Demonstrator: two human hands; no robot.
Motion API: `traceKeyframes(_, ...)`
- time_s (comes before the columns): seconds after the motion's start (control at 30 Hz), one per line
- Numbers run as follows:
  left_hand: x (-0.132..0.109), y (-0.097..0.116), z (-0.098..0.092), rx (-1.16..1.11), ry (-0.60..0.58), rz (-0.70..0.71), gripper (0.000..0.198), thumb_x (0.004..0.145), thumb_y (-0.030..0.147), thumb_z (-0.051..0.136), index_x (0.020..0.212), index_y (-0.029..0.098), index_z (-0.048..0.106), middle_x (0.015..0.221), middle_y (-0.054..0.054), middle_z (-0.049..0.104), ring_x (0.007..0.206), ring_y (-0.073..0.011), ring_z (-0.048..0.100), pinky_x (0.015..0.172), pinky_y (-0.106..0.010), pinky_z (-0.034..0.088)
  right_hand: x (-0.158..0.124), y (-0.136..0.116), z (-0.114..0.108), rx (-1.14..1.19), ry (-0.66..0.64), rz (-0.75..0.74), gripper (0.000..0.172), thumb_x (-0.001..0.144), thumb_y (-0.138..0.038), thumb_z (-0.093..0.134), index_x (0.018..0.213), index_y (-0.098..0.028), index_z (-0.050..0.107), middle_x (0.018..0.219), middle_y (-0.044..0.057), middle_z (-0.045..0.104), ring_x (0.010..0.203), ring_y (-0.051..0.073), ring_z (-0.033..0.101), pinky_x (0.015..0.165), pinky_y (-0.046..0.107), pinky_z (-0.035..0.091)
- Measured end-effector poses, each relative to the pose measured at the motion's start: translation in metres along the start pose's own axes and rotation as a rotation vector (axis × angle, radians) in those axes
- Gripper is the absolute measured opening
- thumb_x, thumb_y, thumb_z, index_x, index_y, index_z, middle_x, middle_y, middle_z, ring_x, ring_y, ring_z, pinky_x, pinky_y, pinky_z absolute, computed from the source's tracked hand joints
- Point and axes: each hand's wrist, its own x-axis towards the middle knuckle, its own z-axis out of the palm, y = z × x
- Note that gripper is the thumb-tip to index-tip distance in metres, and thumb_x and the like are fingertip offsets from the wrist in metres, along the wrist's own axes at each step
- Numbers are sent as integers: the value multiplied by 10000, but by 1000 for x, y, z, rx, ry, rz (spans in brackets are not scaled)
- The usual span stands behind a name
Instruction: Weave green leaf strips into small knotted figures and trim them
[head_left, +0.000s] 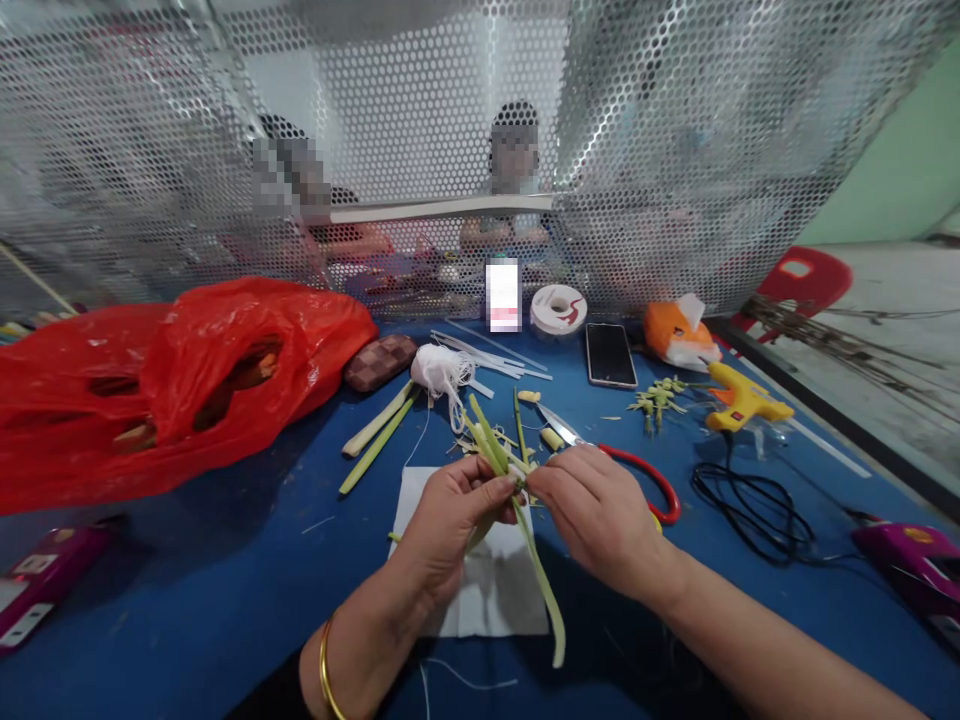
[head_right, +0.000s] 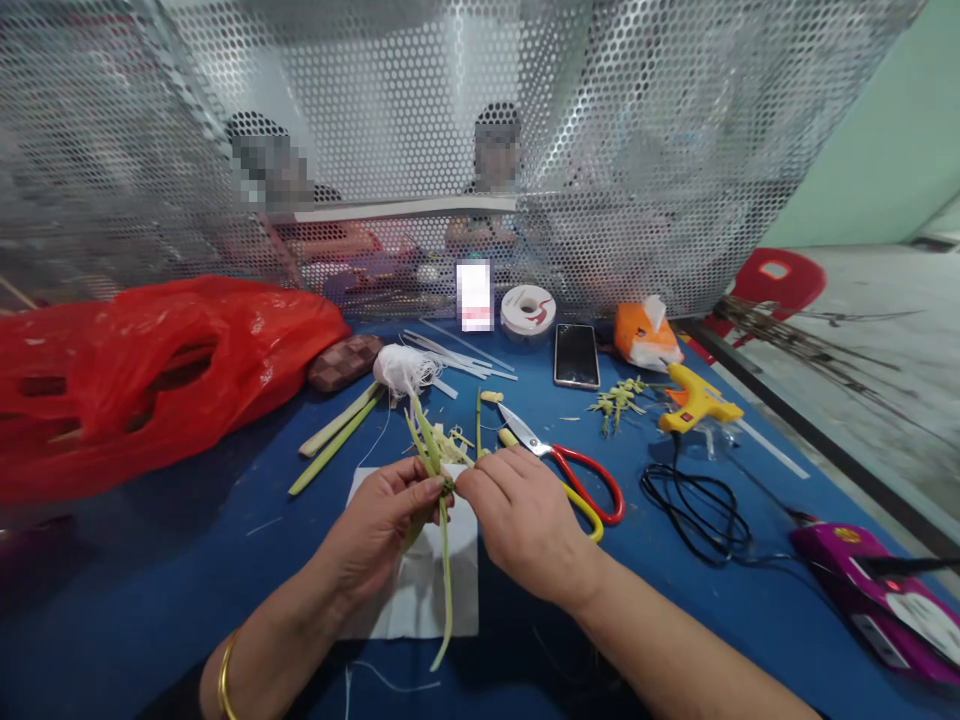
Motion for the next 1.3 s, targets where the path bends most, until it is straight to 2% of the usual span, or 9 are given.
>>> traceKeyframes(0.1,1,-1,0,30,47,15,263,630,296,851,723,108,694,648,-24,640,555,-86,521,581,-232,416,0,1,2,23,-36,26,286,974,-111,404,821,-135,646,696,73,629,631,185,507,615,321,401)
traceKeyframes(0.23,-1,-2,2,1,96,7,267,644,282,850,767,124,673,690,-10,643,545,-82,556,590,-233,434,1,6,5,216,-60,232,157,961,-191,498,890,-167,636,789,63,660,714,179,585,634,296,442)
traceKeyframes(0.33,-4,0,3,-15,60,-23,305,649,310,854,807,129,666,671,-1,640,532,-82,572,578,-220,442,1,9,7,449,-60,342,104,941,-216,543,910,-184,637,832,49,669,757,167,610,674,285,472)
traceKeyframes(0.47,-6,4,2,-91,-2,-67,311,769,418,750,882,140,668,734,-41,696,557,-112,626,584,-235,486,1,11,10,634,-38,502,162,930,-240,551,811,-190,649,729,14,643,675,149,596,639,270,467)
traceKeyframes(0.6,-5,3,0,-174,-49,-142,246,770,284,749,954,132,685,748,-54,730,512,-106,635,546,-222,490,-1,12,14,821,-28,638,213,919,-337,584,793,-187,669,750,22,659,706,163,608,651,280,474)
traceKeyframes(0.73,-3,1,-1,-206,-53,-164,183,758,193,745,921,129,691,712,-46,735,486,-95,636,531,-202,481,-2,13,17,904,-32,660,250,890,-399,619,769,-186,672,741,17,656,694,156,591,657,287,471)
traceKeyframes(1.03,-5,0,0,-195,-112,-204,221,787,240,715,974,122,709,777,-103,757,541,-135,679,529,-217,474,-1,14,22,1133,-111,821,317,769,-490,718,740,-180,658,711,1,620,660,146,551,649,285,456)
traceKeyframes(1.17,-6,-3,3,-168,-53,-147,191,753,234,747,891,105,722,691,-93,741,502,-128,657,514,-213,452,-5,14,25,1095,-128,792,333,805,-509,678,744,-185,633,697,-5,589,661,151,537,649,283,446)
traceKeyframes(1.3,-5,-9,6,-137,64,-79,140,727,213,765,798,106,710,626,-75,721,450,-124,633,491,-218,436,-7,9,27,931,-147,727,344,873,-469,606,695,-175,614,688,4,592,663,154,540,655,278,448)
